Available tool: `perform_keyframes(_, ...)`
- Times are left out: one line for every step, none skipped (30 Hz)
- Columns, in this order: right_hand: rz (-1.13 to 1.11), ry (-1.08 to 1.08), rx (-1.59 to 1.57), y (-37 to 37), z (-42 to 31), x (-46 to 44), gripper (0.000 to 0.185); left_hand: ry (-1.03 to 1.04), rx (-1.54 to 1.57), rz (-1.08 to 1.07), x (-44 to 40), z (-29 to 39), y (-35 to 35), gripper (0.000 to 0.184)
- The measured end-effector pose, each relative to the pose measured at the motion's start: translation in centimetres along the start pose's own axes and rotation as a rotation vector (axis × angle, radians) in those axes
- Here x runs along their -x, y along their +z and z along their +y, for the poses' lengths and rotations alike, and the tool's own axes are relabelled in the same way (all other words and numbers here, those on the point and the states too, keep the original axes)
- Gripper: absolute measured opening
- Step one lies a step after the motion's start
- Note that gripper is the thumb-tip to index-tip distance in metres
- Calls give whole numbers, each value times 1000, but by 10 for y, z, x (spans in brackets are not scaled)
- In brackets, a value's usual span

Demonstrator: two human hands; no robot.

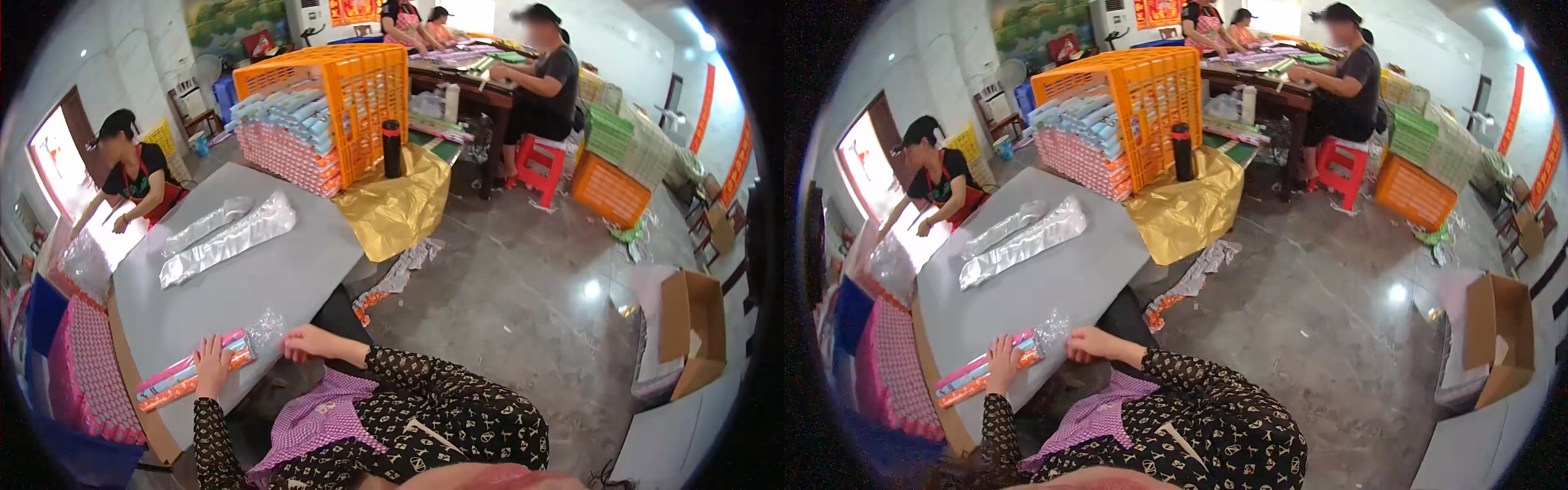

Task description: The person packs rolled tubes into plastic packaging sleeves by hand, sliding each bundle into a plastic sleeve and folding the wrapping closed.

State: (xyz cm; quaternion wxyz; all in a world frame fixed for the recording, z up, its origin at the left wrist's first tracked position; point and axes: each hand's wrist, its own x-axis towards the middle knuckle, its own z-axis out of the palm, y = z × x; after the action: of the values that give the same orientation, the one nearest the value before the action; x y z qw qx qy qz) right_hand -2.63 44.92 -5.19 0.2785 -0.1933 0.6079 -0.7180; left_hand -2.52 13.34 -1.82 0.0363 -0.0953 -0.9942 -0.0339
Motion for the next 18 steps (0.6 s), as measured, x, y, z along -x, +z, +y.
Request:
perform_keyframes(25, -42, -17, -9, -11, -8, 27, -18, 17, 1, 1, 1, -1, 54)
perform_keyframes(51, -85, -34, -14, -26, -14, 27, -13, 13, 3, 2, 2, -2, 55)
perform_keyframes(126, -113, -29, -15, -38, -20, 25, -7, 9, 7, 1, 2, -1, 55)
perform_keyframes(137, -118, 39, -20, -51, -26, 25, -25, 24, 8, 0, 3, 0, 55)
perform_keyframes(157, -144, 73, -26, -56, -36, 25, -13, 19, 21, 0, 3, 0, 55)
perform_keyframes(178, -172, 103, -30, -58, -46, 26, 2, 10, 30, 1, 2, 0, 56)
perform_keyframes(168, -159, 102, -32, -58, -56, 26, -11, 16, 23, 1, 2, 1, 56)
perform_keyframes(235, -240, 188, -35, -56, -66, 26, -8, 31, 54, 1, 4, 0, 55)
perform_keyframes(302, -325, 275, -32, -58, -74, 27, -5, 44, 87, 1, 5, 0, 54)
perform_keyframes(297, -319, 274, -29, -58, -78, 27, -11, 47, 83, 1, 5, -2, 54)
perform_keyframes(324, -315, 415, -20, -66, -76, 29, -6, 35, 81, 2, 6, -5, 55)
perform_keyframes(350, -310, 556, -16, -69, -76, 31, 1, 25, 79, 1, 7, -6, 56)
perform_keyframes(351, -301, 554, -14, -62, -79, 31, 14, 32, 122, 1, 3, 0, 55)
perform_keyframes(381, -436, 748, -10, -49, -81, 35, 18, 35, 114, 1, 2, 2, 55)
perform_keyframes(408, -572, 943, -4, -42, -82, 39, 18, 40, 134, 1, 3, 1, 54)
perform_keyframes(412, -565, 945, -1, -36, -81, 39, 18, 48, 157, 0, 3, 0, 54)
perform_keyframes(370, -508, 1007, 6, -36, -76, 44, 22, 43, 165, -1, 3, 1, 53)
perform_keyframes(327, -449, 1069, 11, -33, -72, 49, 25, 50, 158, 0, 4, -1, 53)
